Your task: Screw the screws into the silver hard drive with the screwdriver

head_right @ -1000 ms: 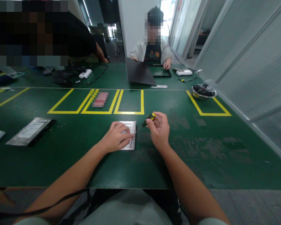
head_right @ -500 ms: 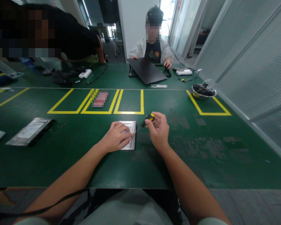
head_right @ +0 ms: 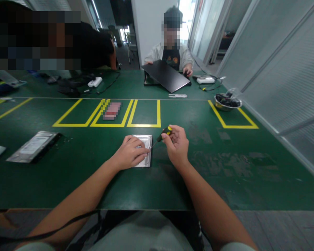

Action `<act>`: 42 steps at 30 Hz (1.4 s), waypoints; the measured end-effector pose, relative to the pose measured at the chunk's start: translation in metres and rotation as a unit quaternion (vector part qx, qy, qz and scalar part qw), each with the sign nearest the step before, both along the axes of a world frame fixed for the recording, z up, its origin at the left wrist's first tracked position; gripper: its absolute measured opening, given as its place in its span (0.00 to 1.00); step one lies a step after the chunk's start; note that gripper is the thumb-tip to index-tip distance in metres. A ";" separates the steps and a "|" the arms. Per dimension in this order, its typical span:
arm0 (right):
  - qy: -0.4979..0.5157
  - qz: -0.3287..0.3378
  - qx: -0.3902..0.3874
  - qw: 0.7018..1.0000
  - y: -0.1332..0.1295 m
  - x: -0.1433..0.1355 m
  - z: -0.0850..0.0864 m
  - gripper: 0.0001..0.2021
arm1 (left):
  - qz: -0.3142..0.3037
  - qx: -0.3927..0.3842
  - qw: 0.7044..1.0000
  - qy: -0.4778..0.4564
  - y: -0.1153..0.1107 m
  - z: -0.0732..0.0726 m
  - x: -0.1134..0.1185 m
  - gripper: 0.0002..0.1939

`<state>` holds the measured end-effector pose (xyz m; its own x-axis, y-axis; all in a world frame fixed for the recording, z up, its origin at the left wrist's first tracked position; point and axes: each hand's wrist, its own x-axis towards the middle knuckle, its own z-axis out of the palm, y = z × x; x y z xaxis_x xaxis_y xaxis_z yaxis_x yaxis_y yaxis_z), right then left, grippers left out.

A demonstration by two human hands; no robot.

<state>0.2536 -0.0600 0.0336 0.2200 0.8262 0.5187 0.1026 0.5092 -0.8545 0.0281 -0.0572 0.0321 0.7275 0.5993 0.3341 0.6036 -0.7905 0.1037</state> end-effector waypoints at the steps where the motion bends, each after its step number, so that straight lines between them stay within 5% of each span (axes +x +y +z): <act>1: -0.004 0.000 0.003 1.000 0.000 0.000 0.000 0.18 | 0.001 -0.001 1.000 0.000 0.000 0.000 0.000 0.13; 14: -0.120 0.001 0.012 0.993 0.004 0.001 0.000 0.19 | -0.003 -0.002 1.000 -0.013 -0.001 0.002 0.000 0.13; 24: -0.271 0.032 0.070 0.960 0.008 0.002 0.023 0.18 | -0.005 -0.003 1.000 -0.007 -0.001 0.001 0.000 0.14; 42: -0.379 0.046 0.138 0.914 0.000 -0.008 0.056 0.13 | 0.020 0.029 0.999 -0.029 0.000 0.003 -0.002 0.13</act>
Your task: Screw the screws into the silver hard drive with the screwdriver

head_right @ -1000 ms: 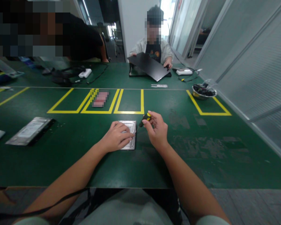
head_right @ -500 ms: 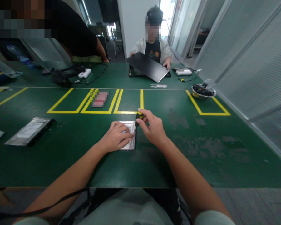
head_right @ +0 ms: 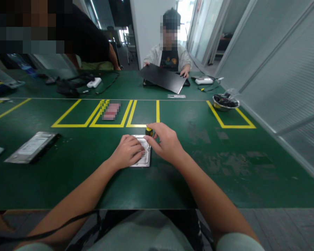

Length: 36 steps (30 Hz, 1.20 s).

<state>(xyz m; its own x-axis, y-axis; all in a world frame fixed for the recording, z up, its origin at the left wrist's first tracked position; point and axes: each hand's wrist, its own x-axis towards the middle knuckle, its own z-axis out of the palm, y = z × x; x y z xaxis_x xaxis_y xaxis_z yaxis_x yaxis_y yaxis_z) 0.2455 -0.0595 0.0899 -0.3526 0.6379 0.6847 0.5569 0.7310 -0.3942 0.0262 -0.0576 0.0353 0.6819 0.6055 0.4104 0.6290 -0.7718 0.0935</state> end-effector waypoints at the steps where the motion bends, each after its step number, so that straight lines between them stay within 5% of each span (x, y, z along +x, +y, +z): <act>1: 0.000 0.002 0.004 1.000 0.001 -0.001 0.001 0.13 | 0.003 0.003 1.000 -0.001 0.000 0.000 0.000 0.13; 11: -0.051 -0.022 0.009 0.998 0.004 -0.005 0.023 0.04 | 0.017 -0.003 1.000 -0.019 0.001 -0.002 -0.001 0.13; 21: -0.203 0.061 -0.065 0.975 0.002 0.004 0.065 0.04 | 0.038 -0.018 0.999 -0.028 0.002 -0.004 -0.003 0.13; 36: -0.238 0.023 -0.084 0.967 0.002 0.000 0.072 0.03 | 0.108 -0.053 0.991 -0.049 0.006 -0.007 -0.004 0.11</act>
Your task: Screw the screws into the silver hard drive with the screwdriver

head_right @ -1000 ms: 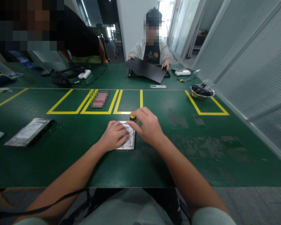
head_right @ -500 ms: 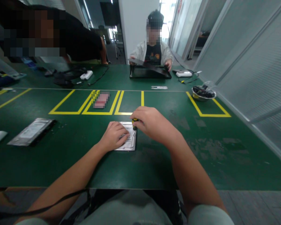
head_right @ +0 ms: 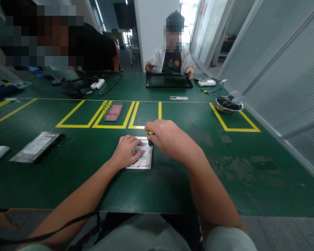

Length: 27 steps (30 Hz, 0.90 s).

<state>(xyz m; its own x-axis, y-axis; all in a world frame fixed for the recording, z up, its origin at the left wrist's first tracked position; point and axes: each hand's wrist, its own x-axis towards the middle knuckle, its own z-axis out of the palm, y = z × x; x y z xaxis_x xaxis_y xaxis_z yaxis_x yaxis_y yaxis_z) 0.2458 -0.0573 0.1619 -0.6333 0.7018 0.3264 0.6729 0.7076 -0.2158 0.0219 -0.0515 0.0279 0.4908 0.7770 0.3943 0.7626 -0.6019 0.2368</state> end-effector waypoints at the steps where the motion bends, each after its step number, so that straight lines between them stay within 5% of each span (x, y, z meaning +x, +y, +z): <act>1: -0.010 -0.010 -0.005 1.000 -0.001 -0.002 0.000 0.03 | 0.008 -0.005 1.000 -0.001 0.000 0.000 0.000 0.12; 9: -0.072 -0.086 0.008 0.994 -0.002 -0.012 -0.006 0.15 | 0.025 -0.017 1.000 0.003 0.001 -0.002 0.001 0.13; 17: -0.108 -0.118 0.021 0.987 -0.003 -0.012 -0.003 0.14 | 0.007 -0.018 1.000 0.002 0.001 -0.002 0.001 0.11; 27: -0.051 -0.040 0.008 0.998 -0.003 -0.007 -0.002 0.13 | 0.000 -0.013 1.000 0.005 0.000 -0.001 0.001 0.10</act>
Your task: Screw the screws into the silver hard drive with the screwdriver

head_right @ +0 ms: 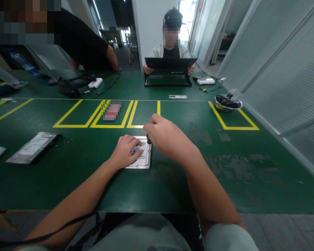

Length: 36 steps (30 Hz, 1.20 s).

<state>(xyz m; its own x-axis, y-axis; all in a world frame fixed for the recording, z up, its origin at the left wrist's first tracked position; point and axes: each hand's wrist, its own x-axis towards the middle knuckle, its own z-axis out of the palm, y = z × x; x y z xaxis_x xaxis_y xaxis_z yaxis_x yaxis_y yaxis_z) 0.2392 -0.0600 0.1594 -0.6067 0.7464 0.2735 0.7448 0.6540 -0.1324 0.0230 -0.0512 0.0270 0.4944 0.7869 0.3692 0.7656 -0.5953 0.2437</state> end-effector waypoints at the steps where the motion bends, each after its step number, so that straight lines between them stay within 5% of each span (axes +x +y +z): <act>1: 0.009 0.013 -0.002 1.000 0.000 0.001 0.000 0.13 | 0.001 0.000 1.000 0.000 0.000 0.000 0.000 0.10; 6: 0.036 0.050 -0.024 0.998 0.001 0.003 0.002 0.13 | 0.001 0.002 1.000 0.003 0.001 -0.002 0.000 0.10; 16: 0.079 0.018 -0.018 0.997 0.004 -0.002 -0.004 0.06 | -0.004 0.007 1.000 0.003 0.001 -0.002 0.000 0.10; 36: 0.100 0.023 -0.026 0.994 0.008 0.005 -0.004 0.07 | -0.006 -0.004 1.000 0.006 0.001 0.000 0.001 0.10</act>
<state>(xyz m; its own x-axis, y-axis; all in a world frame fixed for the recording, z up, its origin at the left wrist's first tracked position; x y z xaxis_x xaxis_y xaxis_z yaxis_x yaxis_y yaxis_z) 0.2439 -0.0524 0.1556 -0.5778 0.7358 0.3532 0.6702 0.6747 -0.3092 0.0238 -0.0504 0.0266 0.5084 0.7839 0.3564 0.7609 -0.6027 0.2403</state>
